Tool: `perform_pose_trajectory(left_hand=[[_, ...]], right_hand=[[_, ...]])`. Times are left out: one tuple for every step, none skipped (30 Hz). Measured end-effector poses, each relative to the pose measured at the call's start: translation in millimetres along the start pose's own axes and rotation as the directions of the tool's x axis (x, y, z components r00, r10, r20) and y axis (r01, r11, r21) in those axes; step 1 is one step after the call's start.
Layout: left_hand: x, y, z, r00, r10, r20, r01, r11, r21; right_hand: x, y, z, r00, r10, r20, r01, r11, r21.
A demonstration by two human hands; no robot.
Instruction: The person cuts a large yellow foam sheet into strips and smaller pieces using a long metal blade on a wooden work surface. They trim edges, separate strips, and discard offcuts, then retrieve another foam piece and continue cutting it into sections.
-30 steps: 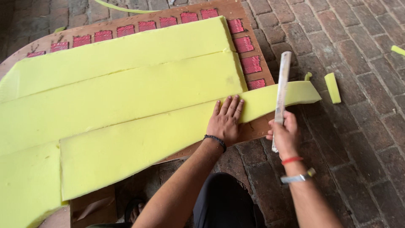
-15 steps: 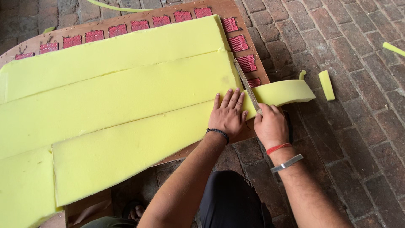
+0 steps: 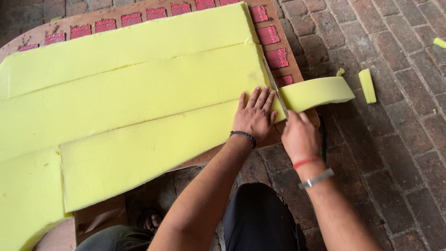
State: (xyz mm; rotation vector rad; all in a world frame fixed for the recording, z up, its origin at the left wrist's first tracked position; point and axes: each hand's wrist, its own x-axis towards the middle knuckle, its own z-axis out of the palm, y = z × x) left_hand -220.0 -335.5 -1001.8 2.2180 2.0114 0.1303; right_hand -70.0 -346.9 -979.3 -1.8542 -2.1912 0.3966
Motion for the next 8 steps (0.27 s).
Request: perform_pose_trajectory(left_hand=[[-1.7, -0.4, 0.4, 1.0, -0.003, 0.009, 0.003, 1.0, -0.004], [-2.5, 0.0, 0.1, 1.0, -0.001, 0.016, 0.001, 1.0, -0.008], [-1.9, -0.2, -1.0, 1.0, -0.003, 0.021, 0.004, 1.0, -0.012], [0.0, 0.3, -2.2, 1.0, -0.001, 0.028, 0.001, 1.0, 0.005], [1.8, 1.3, -2.6, 0.999, -0.003, 0.034, 0.003, 1.0, 0.021], [0.7, -0.1, -2.1, 0.999, 0.001, 0.041, -0.003, 0.999, 0.042], [-0.1, 0.3, -1.3, 0.999, 0.01, 0.037, -0.011, 0.999, 0.044], [-0.1, -0.2, -0.7, 0.999, 0.012, 0.035, -0.014, 0.999, 0.045]], right_hand=[[-24.7, 9.2, -2.5, 0.999, 0.026, 0.033, -0.026, 1.0, -0.01], [-47.6, 16.4, -4.6, 0.997, 0.056, 0.061, -0.055, 0.998, -0.021], [-60.9, 19.9, -4.5, 0.999, 0.045, 0.027, -0.045, 0.999, -0.017], [-67.1, 23.5, -4.3, 1.0, 0.026, -0.003, -0.026, 1.0, -0.015], [-67.2, 27.4, -2.5, 1.0, 0.002, -0.031, -0.003, 1.0, -0.012], [-63.7, 28.6, 3.0, 0.995, -0.054, -0.079, 0.053, 0.999, -0.014], [-54.0, 31.0, 7.6, 0.986, -0.101, -0.13, 0.099, 0.995, -0.021], [-34.0, 32.6, 11.9, 0.972, -0.153, -0.176, 0.149, 0.988, -0.031]])
